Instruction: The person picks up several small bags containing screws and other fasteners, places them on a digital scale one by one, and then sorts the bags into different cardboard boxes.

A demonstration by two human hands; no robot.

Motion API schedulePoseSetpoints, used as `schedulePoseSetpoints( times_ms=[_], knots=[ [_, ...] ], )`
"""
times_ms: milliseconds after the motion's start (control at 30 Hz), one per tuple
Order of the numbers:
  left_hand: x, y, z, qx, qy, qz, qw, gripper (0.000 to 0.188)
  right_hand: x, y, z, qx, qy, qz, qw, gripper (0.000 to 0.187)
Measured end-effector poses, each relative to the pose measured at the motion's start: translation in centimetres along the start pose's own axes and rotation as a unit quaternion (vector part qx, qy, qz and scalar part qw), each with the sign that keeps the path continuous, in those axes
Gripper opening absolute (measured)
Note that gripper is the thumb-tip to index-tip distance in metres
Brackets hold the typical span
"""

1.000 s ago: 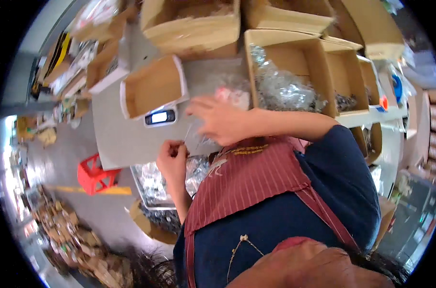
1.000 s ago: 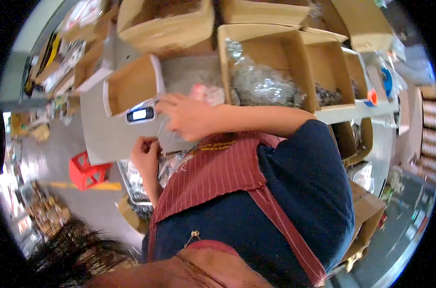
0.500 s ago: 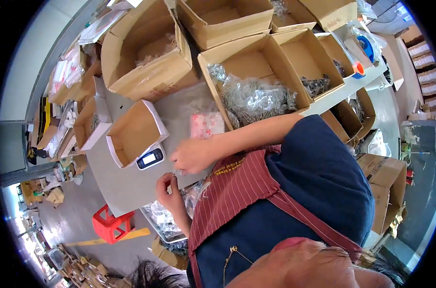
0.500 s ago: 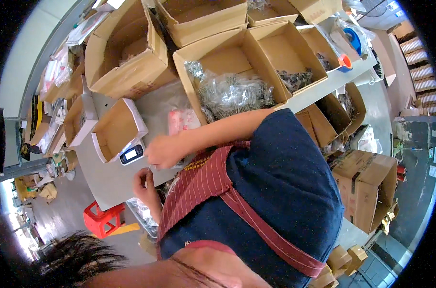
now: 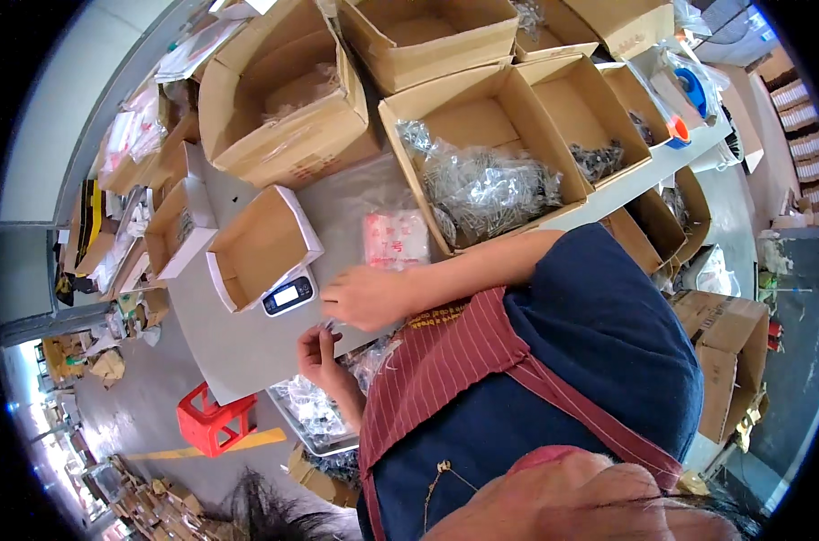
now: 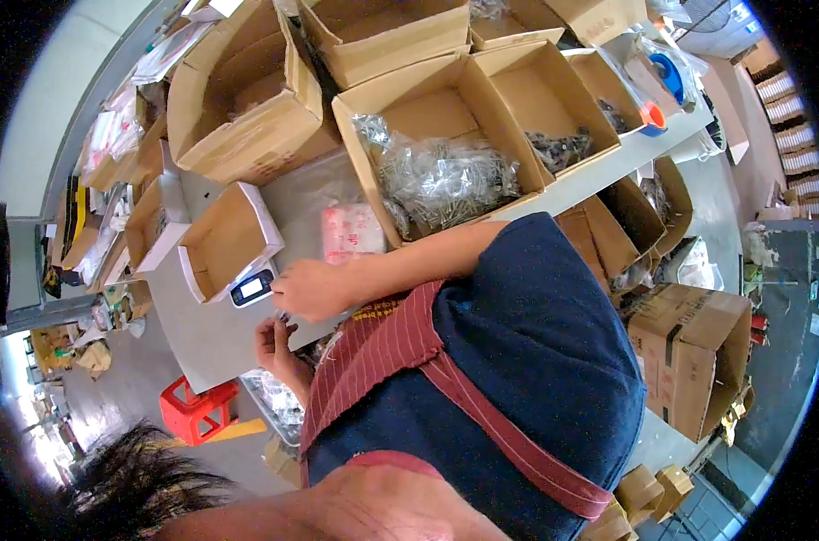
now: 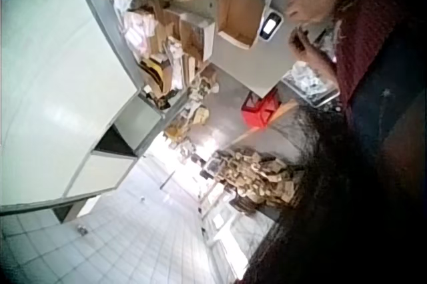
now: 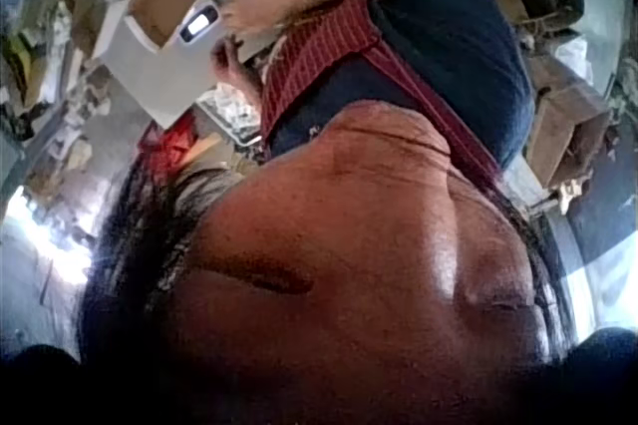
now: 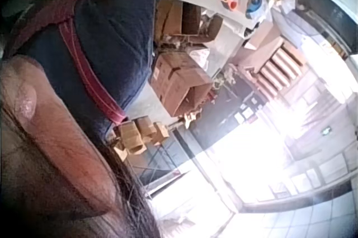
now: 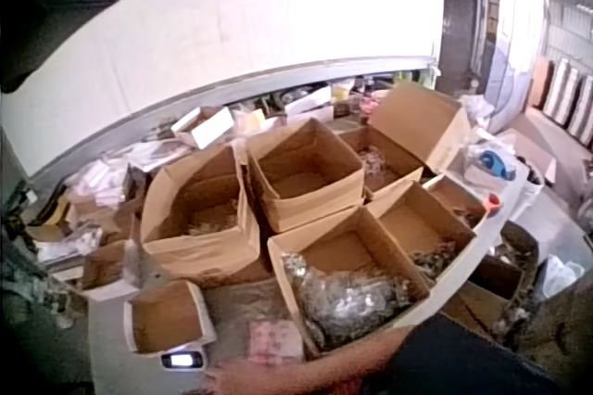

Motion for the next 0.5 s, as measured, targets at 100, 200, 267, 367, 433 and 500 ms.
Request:
schedulePoseSetpoints(
  times_ms=[100, 200, 267, 367, 433, 500],
  knots=[
    [-0.1, -0.3, -0.4, 0.020, -0.006, 0.017, 1.000, 0.007, 0.1, -0.4, -0.1, 0.000, 0.006, 0.002, 1.000, 0.017],
    [-0.5, -0.3, -0.1, 0.064, -0.019, 0.045, 0.997, 0.008, 0.1, -0.9, 0.2, 0.047, 0.050, 0.027, 0.997, 0.018],
    [-0.8, 0.4, 0.9, 0.077, -0.026, 0.059, 0.995, 0.010, -0.1, -1.5, 0.2, 0.040, 0.043, 0.019, 0.998, 0.019],
    [-0.9, -0.3, 0.3, 0.081, -0.002, 0.045, 0.996, 0.009, -0.1, -1.7, 0.4, 0.036, 0.035, 0.009, 0.999, 0.020],
    [-1.0, -0.4, 0.4, 0.052, 0.001, 0.042, 0.998, 0.008, -0.2, -1.7, 0.7, 0.040, 0.031, 0.003, 0.999, 0.021],
    [-1.3, -0.4, 0.5, 0.050, -0.010, 0.056, 0.997, 0.008, -0.2, -1.8, 1.1, 0.032, 0.015, -0.007, 0.999, 0.024]
  ],
)
Point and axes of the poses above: each hand's wrist, its own x-axis towards the middle knuckle, its own z-axis out of the palm, y = z × x, the point moved 3 cm from there along x, towards the middle knuckle
